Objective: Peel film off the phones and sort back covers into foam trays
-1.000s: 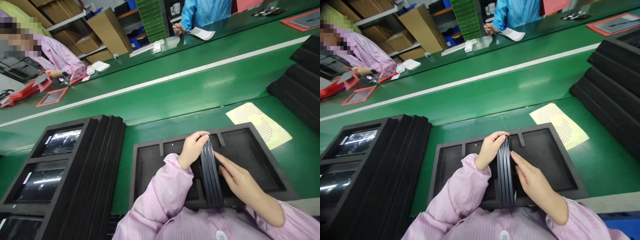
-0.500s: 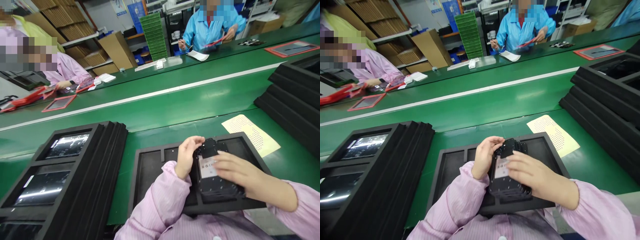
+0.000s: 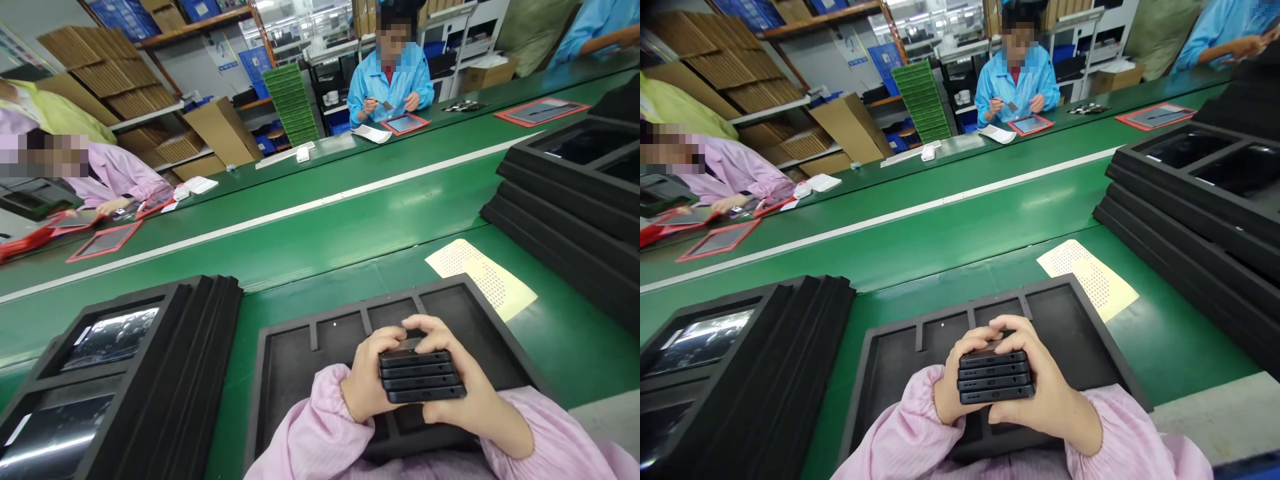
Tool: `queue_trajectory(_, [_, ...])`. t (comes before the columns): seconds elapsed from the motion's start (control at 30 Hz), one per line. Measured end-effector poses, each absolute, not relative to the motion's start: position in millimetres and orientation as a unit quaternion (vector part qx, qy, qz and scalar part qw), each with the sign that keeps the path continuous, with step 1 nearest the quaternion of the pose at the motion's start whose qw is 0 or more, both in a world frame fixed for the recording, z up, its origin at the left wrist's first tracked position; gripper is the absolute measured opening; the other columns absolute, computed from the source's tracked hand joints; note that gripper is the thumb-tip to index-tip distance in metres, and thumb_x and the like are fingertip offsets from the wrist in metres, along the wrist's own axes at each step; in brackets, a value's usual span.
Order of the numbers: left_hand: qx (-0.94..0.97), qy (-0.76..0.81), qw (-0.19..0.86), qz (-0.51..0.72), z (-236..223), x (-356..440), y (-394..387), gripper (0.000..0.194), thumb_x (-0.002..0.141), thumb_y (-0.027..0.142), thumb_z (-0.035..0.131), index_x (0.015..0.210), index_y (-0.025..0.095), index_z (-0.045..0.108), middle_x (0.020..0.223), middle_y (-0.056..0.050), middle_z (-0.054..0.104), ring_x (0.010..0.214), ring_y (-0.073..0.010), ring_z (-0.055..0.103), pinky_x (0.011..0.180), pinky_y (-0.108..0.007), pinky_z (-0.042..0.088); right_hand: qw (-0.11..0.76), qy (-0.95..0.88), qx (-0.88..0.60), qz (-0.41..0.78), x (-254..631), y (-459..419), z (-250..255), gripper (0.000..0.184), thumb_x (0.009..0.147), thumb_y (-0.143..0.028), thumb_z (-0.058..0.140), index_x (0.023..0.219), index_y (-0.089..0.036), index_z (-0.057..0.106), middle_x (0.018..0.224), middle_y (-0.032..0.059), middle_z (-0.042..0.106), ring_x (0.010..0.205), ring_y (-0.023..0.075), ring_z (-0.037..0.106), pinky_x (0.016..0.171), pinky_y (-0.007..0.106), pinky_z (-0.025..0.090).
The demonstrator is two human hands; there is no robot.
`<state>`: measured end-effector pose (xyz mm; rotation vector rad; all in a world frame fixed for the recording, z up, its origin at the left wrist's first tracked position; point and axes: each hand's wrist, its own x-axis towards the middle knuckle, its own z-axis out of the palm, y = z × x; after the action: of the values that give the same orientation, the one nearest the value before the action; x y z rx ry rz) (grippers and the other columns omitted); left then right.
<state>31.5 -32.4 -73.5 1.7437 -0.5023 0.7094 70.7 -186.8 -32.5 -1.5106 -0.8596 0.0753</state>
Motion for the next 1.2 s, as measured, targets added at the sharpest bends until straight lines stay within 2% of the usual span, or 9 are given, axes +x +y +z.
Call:
queue_trajectory(0.1, [0.739, -0.223, 0.555, 0.309, -70.7, 31.8, -32.4, 0.039, 0.081, 0.05, 0.058, 0.105, 0.021, 0.046, 0.092, -0.007, 0.062, 0.084, -0.0171, 0.063, 0.078, -0.03, 0.054, 0.646, -0.405, -0.647, 0.022, 70.5, -188.2, -31.0, 0.04, 0.079, -0.055, 0.062, 0.105, -0.028, 0.048, 0.111, 0.0069, 0.052, 0.106, 0.0216, 0.053, 0.087, 0.033, 0.049])
queue_trajectory(0.33, [0.734, -0.241, 0.545, 0.325, -70.9, 32.1, -34.3, 0.025, 0.087, 0.039, 0.054, 0.101, 0.02, 0.046, 0.087, -0.004, 0.062, 0.083, -0.014, 0.064, 0.084, -0.027, 0.052, 0.63, -0.441, -0.639, 0.013, 69.7, -189.6, -32.2, 0.042, 0.082, -0.057, 0.057, 0.108, -0.027, 0.045, 0.1, 0.0046, 0.054, 0.103, 0.0198, 0.052, 0.094, 0.034, 0.044])
queue_trajectory(0.63, [0.754, -0.251, 0.5, 0.344, -65.1, 30.1, -33.5, 0.025, 0.089, 0.04, 0.049, 0.098, 0.017, 0.046, 0.086, -0.007, 0.064, 0.087, -0.0164, 0.066, 0.086, -0.027, 0.052, 0.618, -0.461, -0.637, 0.009, 68.5, -194.1, -33.7, 0.042, 0.083, -0.057, 0.055, 0.107, -0.025, 0.045, 0.095, 0.005, 0.054, 0.097, 0.0206, 0.054, 0.091, 0.037, 0.045])
queue_trajectory(0.83, [0.759, -0.255, 0.489, 0.346, -64.9, 28.8, -33.3, 0.023, 0.089, 0.039, 0.047, 0.095, 0.017, 0.046, 0.083, -0.007, 0.064, 0.085, -0.0169, 0.067, 0.084, -0.027, 0.053, 0.613, -0.466, -0.638, 0.003, 67.3, -193.1, -31.5, 0.041, 0.084, -0.057, 0.054, 0.107, -0.024, 0.044, 0.094, 0.0033, 0.053, 0.095, 0.0181, 0.054, 0.096, 0.035, 0.041])
queue_trajectory(1.2, [0.76, -0.262, 0.488, 0.339, -69.6, 27.9, -32.3, 0.02, 0.089, 0.037, 0.047, 0.095, 0.017, 0.045, 0.084, -0.008, 0.065, 0.085, -0.0184, 0.067, 0.084, -0.03, 0.053, 0.608, -0.475, -0.636, -0.002, 69.7, -193.5, -31.0, 0.041, 0.085, -0.056, 0.054, 0.107, -0.023, 0.044, 0.091, 0.0029, 0.053, 0.092, 0.0171, 0.055, 0.096, 0.036, 0.041])
